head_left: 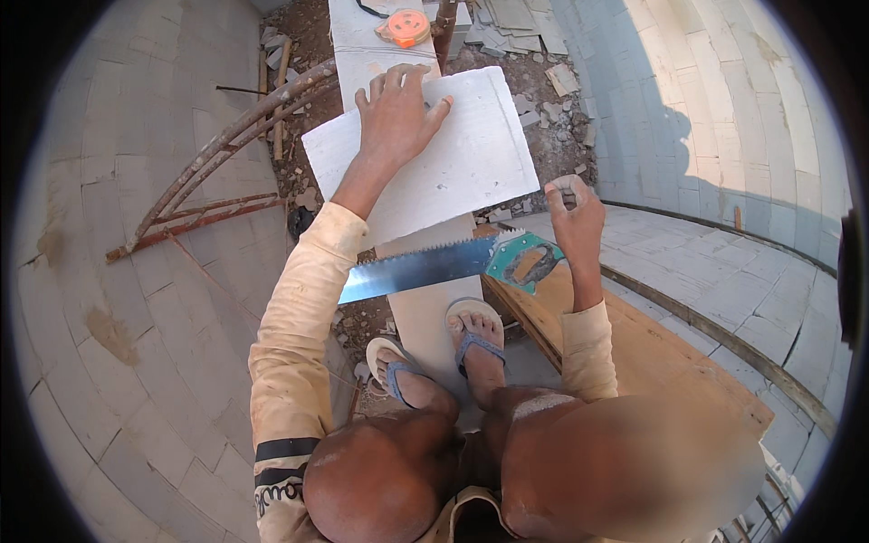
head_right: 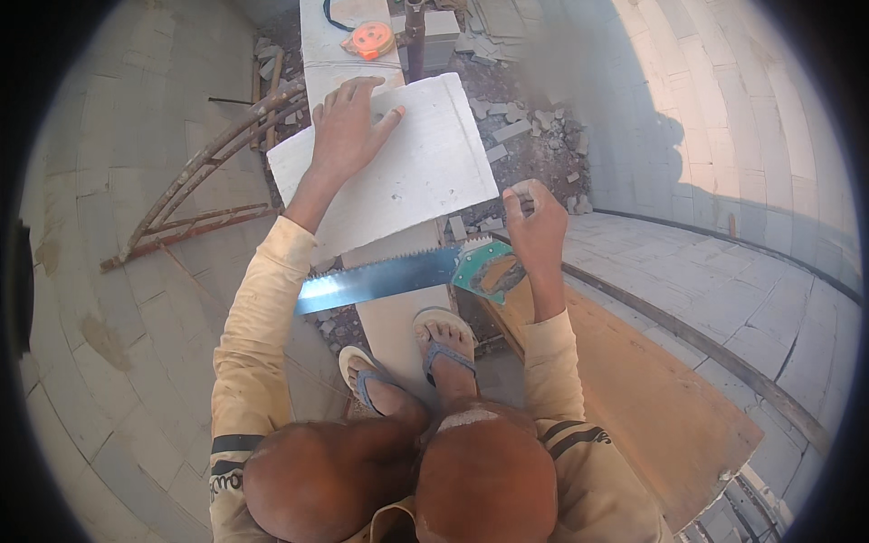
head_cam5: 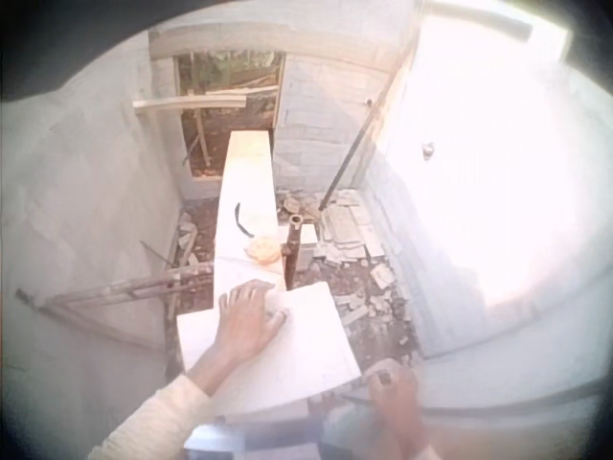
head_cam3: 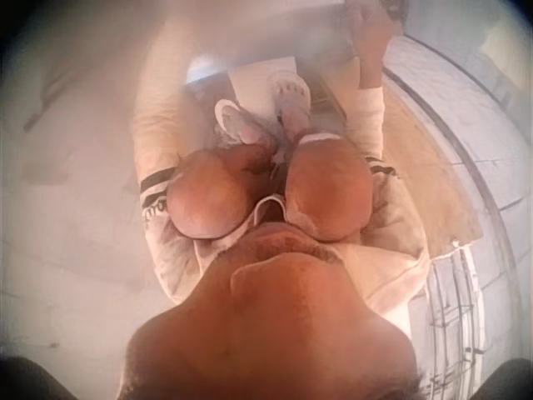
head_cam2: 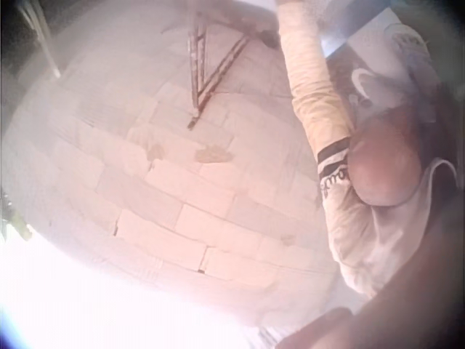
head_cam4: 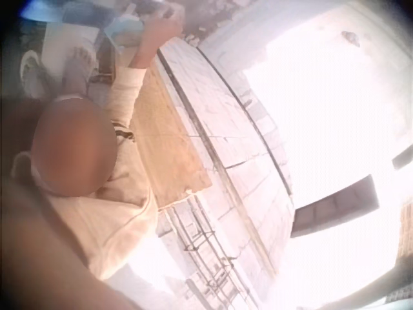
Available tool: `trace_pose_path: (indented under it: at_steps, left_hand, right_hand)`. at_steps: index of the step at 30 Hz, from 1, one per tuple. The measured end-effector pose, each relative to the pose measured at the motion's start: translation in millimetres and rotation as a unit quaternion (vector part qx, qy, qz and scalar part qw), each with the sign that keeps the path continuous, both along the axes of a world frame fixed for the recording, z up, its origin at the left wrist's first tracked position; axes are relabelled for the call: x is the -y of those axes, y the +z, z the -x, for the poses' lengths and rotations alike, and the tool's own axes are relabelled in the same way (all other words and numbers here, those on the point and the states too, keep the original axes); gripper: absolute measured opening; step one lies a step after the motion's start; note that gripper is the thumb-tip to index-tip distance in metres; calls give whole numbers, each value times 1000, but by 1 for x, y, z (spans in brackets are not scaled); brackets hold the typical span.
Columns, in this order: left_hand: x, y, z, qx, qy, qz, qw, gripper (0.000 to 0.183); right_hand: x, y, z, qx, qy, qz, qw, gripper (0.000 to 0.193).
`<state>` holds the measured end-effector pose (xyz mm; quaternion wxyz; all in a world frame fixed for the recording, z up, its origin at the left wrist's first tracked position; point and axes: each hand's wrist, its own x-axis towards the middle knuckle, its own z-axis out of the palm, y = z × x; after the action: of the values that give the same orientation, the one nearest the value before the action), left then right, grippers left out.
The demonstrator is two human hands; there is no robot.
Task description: The person applies adhesive to a white styrofoam panel using a trowel, positions the panel on a scaffold, taps it with a hammer, measures it with a tape measure, and cuts it with a hand saw.
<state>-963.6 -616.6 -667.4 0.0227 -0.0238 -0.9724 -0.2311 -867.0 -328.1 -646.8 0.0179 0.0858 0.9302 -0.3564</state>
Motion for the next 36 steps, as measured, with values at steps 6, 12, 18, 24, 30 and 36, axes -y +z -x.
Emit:
trace_pose_path:
  at_steps: [6, 12, 18, 24, 30, 36]
  left_hand:
    - [-28, -16, 24, 100, 27, 79, 991, 88]
    - [-30, 25, 26, 274, 48, 54, 959, 97]
    - [-41, 36, 39, 309, 1, 27, 951, 100]
    - [0, -29, 48, 294, -35, 3, 955, 104]
    - [-21, 23, 45, 355, -16, 28, 934, 105]
    - [-27, 39, 42, 363, -33, 47, 930, 102]
  right_hand:
    - [8, 13, -101, 147, 96, -241, 954, 36]
    - [0, -29, -157, 176, 155, -304, 923, 46]
    - [-11, -47, -143, 119, 206, -295, 925, 36]
    - [6, 82, -161, 121, 241, -180, 946, 25]
    - [-15, 241, -206, 245, 139, -169, 945, 26]
    - [-27, 334, -262, 278, 36, -115, 953, 26]
